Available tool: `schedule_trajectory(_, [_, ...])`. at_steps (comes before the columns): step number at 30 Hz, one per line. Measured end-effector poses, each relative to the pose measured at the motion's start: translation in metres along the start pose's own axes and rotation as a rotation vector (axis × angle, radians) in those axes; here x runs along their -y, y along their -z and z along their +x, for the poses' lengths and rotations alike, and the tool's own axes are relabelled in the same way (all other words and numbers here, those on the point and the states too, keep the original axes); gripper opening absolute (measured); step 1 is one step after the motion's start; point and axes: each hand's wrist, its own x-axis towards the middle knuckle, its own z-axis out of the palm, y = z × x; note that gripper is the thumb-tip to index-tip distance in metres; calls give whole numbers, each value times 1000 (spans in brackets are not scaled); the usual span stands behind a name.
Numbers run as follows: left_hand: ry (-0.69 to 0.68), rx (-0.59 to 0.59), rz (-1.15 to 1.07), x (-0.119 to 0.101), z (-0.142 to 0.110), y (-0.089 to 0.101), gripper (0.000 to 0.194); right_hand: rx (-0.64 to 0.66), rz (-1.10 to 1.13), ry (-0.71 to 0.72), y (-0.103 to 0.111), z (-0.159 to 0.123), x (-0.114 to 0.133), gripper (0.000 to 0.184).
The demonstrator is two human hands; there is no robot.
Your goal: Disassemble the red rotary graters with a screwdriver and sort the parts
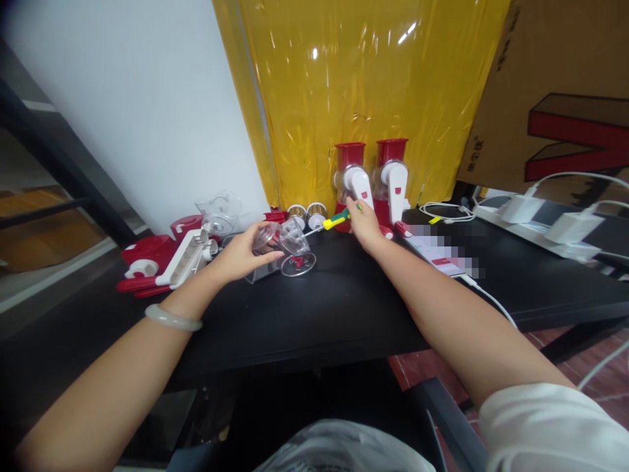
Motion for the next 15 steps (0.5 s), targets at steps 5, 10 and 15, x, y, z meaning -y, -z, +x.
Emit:
schedule_trajectory(5, [-8, -6, -6, 1, 0, 0, 72, -43, 133, -108, -7, -5, 8, 11])
schedule_trajectory(10, [1, 7, -13, -1, 0, 1, 72, -45, 235, -148, -6, -5, 10, 6])
schedule_trajectory(15, [10, 9, -8, -2, 0, 1, 72, -61, 46, -72, -2, -2, 7, 34])
